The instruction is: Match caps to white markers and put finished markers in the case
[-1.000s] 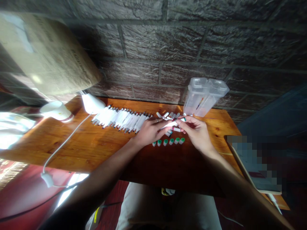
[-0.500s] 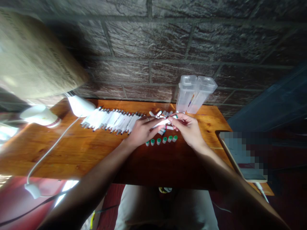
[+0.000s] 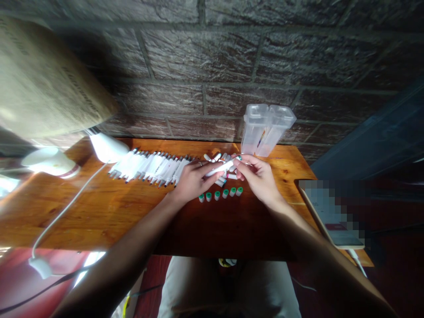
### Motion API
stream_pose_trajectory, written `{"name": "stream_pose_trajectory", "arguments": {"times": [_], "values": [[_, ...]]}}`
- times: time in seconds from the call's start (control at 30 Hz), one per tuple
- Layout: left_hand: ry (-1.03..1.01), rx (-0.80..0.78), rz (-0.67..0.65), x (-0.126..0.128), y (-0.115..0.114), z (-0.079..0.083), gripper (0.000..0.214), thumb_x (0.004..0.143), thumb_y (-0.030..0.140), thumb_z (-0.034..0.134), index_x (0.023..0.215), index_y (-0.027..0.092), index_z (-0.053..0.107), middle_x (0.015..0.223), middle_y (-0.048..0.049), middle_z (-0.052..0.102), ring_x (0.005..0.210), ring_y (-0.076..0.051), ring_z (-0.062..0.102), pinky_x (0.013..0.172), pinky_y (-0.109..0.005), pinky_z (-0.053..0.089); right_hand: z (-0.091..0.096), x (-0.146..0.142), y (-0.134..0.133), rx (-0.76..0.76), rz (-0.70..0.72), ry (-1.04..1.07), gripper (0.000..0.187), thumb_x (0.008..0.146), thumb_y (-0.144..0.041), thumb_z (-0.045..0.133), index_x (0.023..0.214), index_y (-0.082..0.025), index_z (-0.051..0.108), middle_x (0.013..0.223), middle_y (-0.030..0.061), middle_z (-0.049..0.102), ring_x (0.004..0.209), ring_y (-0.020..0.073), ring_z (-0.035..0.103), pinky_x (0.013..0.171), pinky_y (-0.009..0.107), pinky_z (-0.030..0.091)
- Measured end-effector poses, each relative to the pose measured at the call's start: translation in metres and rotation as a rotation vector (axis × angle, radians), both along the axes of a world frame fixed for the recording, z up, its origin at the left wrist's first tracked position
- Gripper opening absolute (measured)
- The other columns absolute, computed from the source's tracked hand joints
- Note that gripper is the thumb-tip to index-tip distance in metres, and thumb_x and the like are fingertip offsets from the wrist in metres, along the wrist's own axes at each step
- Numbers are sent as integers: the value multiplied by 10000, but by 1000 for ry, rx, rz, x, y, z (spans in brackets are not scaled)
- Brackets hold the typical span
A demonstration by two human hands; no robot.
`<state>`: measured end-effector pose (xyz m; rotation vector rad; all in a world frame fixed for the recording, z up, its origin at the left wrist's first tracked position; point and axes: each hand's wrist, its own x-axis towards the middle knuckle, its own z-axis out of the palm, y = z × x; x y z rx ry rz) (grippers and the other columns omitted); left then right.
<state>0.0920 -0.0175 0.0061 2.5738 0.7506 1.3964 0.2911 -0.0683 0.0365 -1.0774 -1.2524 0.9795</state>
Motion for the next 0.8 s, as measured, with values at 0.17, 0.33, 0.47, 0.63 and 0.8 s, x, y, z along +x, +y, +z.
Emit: {"name": "stream_pose_trajectory", "arguments": {"times": [0.17, 0.33, 0.47, 0.63, 0.8], "values": [[-6, -80, 28, -1, 2, 0, 290, 894, 314, 671, 1157, 217, 745, 1071, -84, 787, 839, -211, 754, 808, -318, 569, 0, 13, 6, 36, -105, 48, 310, 822, -489, 727, 949, -206, 723, 628, -32, 571, 557, 109, 500, 548, 254, 432], [-32, -184, 70, -2, -1, 1, 308, 909, 344, 645, 1159, 189, 738, 1059, -93, 787, 862, -227, 748, 801, -317, 559, 3, 37, 12, 67, -155, -47, 275, 837, -445, 703, 963, -201, 727, 673, -15, 618, 582, 123, 536, 569, 263, 438], [-151, -365, 59, -1, -2, 4, 349, 969, 389, 554, 1205, 163, 676, 995, -84, 789, 834, -199, 734, 779, -291, 544, 2, 60, 15, -3, 45, -408, 240, 794, -370, 714, 920, -169, 750, 820, 30, 710, 653, 144, 581, 626, 282, 459], [-476, -708, -63, 0, 7, 8, 434, 963, 536, 511, 1133, 155, 630, 999, -96, 776, 737, -167, 706, 680, -283, 542, 0, 77, 14, -79, 332, -716, 253, 765, -306, 706, 957, -160, 782, 828, 44, 744, 688, 165, 613, 649, 283, 466], [-724, -903, -203, 0, 16, 11, 411, 901, 561, 601, 1064, 184, 585, 1006, -76, 769, 691, -135, 678, 619, -258, 534, 3, 79, 11, -192, 439, -752, 241, 702, -231, 730, 925, -169, 797, 665, -3, 669, 579, 132, 548, 573, 258, 418]]}}
